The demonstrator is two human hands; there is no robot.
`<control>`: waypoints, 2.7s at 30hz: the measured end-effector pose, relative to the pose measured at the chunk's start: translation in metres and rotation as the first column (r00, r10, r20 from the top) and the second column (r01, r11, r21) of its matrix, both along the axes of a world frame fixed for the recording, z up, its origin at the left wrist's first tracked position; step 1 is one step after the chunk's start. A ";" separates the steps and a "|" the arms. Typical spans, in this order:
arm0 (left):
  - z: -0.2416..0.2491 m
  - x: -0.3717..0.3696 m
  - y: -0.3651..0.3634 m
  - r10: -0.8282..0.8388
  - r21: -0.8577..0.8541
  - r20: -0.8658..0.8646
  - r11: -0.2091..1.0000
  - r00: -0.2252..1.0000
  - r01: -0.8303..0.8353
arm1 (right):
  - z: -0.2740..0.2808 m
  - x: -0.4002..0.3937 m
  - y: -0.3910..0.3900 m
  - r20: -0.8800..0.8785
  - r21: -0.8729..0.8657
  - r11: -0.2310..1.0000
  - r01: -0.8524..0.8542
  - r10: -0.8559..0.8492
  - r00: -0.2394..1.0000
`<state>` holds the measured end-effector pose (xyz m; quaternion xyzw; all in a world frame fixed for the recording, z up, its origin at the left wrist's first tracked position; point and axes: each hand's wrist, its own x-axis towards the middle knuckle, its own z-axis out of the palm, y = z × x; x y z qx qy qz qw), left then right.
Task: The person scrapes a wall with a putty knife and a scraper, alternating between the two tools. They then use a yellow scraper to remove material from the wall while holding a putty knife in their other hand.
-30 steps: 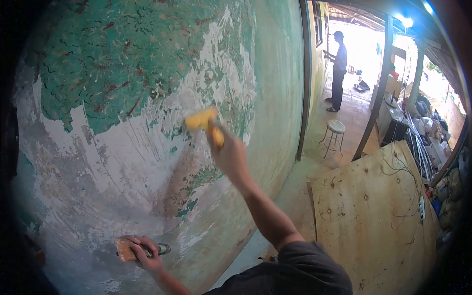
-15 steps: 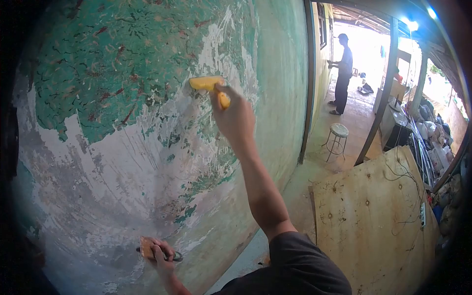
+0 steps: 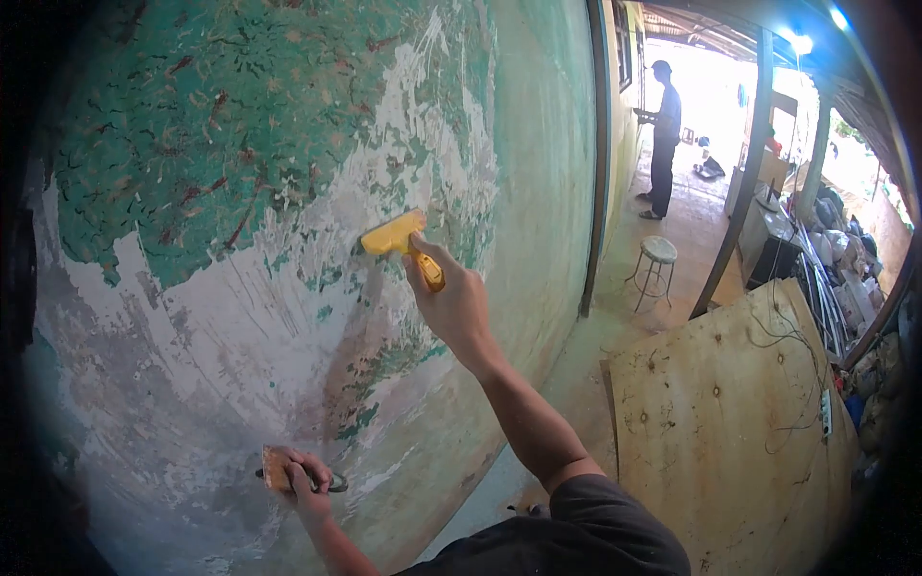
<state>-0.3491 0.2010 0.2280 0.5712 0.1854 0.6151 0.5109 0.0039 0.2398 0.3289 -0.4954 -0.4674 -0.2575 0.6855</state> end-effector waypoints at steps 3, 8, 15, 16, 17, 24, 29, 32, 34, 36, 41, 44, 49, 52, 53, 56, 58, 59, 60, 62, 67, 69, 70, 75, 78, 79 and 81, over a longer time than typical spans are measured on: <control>-0.002 0.002 0.013 0.012 0.001 -0.012 1.000 1.000 -0.012 | 0.066 0.007 -0.022 -0.306 -0.388 0.920 -0.053 -0.075 0.949; -0.014 -0.003 0.027 -0.002 -0.023 -0.020 1.000 1.000 0.001 | -0.012 -0.013 -0.017 0.022 -0.173 0.985 -0.008 0.013 1.000; -0.007 0.002 0.027 0.022 0.046 -0.057 0.999 0.998 -0.020 | 0.041 0.014 -0.005 -0.107 -0.218 0.976 0.019 -0.043 0.993; -0.009 0.000 0.026 0.010 0.047 -0.066 0.999 0.998 -0.007 | 0.023 -0.002 -0.009 0.053 -0.084 0.995 0.050 -0.045 0.998; -0.009 0.001 0.028 0.006 0.052 -0.058 0.999 0.998 -0.003 | 0.019 -0.005 -0.008 0.057 -0.029 1.000 -0.012 0.013 0.998; -0.005 0.002 0.024 0.008 0.061 -0.085 0.998 0.996 -0.003 | 0.022 0.017 -0.010 -0.086 -0.195 0.981 -0.025 0.008 0.996; -0.006 0.002 0.026 0.012 0.079 -0.080 0.997 0.997 -0.005 | 0.094 0.038 0.003 -0.194 -0.167 0.985 0.041 -0.073 0.978; -0.012 0.001 0.028 0.037 0.073 -0.093 0.997 0.995 -0.030 | 0.066 0.016 -0.014 -0.178 -0.278 0.960 0.032 -0.084 0.981; -0.012 0.001 0.030 0.033 0.088 -0.105 0.996 0.994 -0.023 | 0.013 0.002 -0.009 0.013 -0.139 0.990 0.013 -0.011 1.000; -0.010 0.003 0.033 0.019 0.085 -0.087 0.996 0.996 -0.012 | 0.042 0.020 -0.001 -0.173 -0.263 0.964 0.036 -0.084 0.981; -0.007 0.005 0.026 -0.006 0.040 -0.062 0.999 0.998 0.009 | 0.056 0.030 -0.005 -0.105 -0.229 0.973 0.012 -0.037 0.994; -0.008 0.008 0.029 0.038 0.061 -0.065 0.998 0.997 -0.034 | 0.037 0.022 0.001 0.177 -0.004 0.999 0.047 -0.045 0.983; -0.001 0.010 0.024 0.034 0.072 -0.076 0.997 0.996 -0.029 | 0.144 0.084 0.013 -0.078 -0.193 0.968 0.163 -0.181 0.980; -0.001 0.014 0.020 0.060 0.028 -0.057 0.998 0.997 -0.059 | 0.070 0.035 -0.009 -0.119 -0.302 0.952 0.053 -0.093 0.989; -0.006 0.013 0.022 0.059 0.029 -0.046 0.998 0.997 -0.057 | 0.074 0.027 -0.019 -0.139 -0.405 0.912 0.062 -0.129 0.982; -0.015 0.019 0.035 0.037 0.072 -0.037 0.997 0.999 -0.034 | 0.126 0.044 -0.032 -0.051 -0.478 0.862 0.167 -0.217 0.975; -0.017 0.014 0.027 -0.064 -0.115 -0.042 0.992 0.997 0.059 | 0.106 0.064 -0.009 -0.059 -0.333 0.925 0.185 -0.216 0.975; -0.001 0.027 0.020 0.017 -0.076 -0.018 0.997 1.000 -0.018 | 0.097 0.056 -0.010 -0.104 -0.366 0.919 0.148 -0.198 0.975; 0.005 0.034 0.026 0.027 -0.042 0.021 0.999 0.999 -0.026 | 0.104 0.052 -0.008 -0.109 -0.373 0.920 0.121 -0.173 0.979; 0.004 0.025 0.020 0.004 -0.024 -0.036 1.000 0.999 -0.004 | 0.054 0.027 0.013 0.080 0.039 0.999 -0.004 0.000 0.997; 0.001 0.024 0.021 -0.027 0.005 -0.065 1.000 0.998 0.027 | 0.162 0.101 0.028 -0.009 -0.103 0.976 0.194 -0.196 0.981; 0.002 0.027 0.020 0.042 -0.039 -0.013 0.998 0.999 -0.043 | 0.167 0.095 0.023 -0.054 -0.110 0.977 0.181 -0.188 0.981; 0.002 0.030 0.023 0.039 -0.031 0.004 0.999 0.999 -0.039 | 0.143 0.091 0.031 -0.063 -0.153 0.966 0.208 -0.219 0.974; -0.007 0.022 0.025 -0.023 0.061 -0.076 0.998 0.997 0.028 | 0.098 0.044 0.021 0.007 -0.095 0.970 0.225 -0.225 0.974; -0.006 0.029 0.024 0.043 -0.015 0.020 0.999 0.999 -0.043 | 0.227 0.134 0.052 0.012 -0.045 0.943 0.329 -0.329 0.944; -0.009 0.025 0.023 0.044 -0.020 0.008 0.999 0.999 -0.044 | 0.239 0.141 0.045 0.022 -0.102 0.943 0.318 -0.317 0.948; -0.013 0.024 0.027 -0.003 -0.073 0.003 0.997 1.000 0.003 | 0.224 0.151 0.047 0.100 -0.044 0.963 0.266 -0.261 0.960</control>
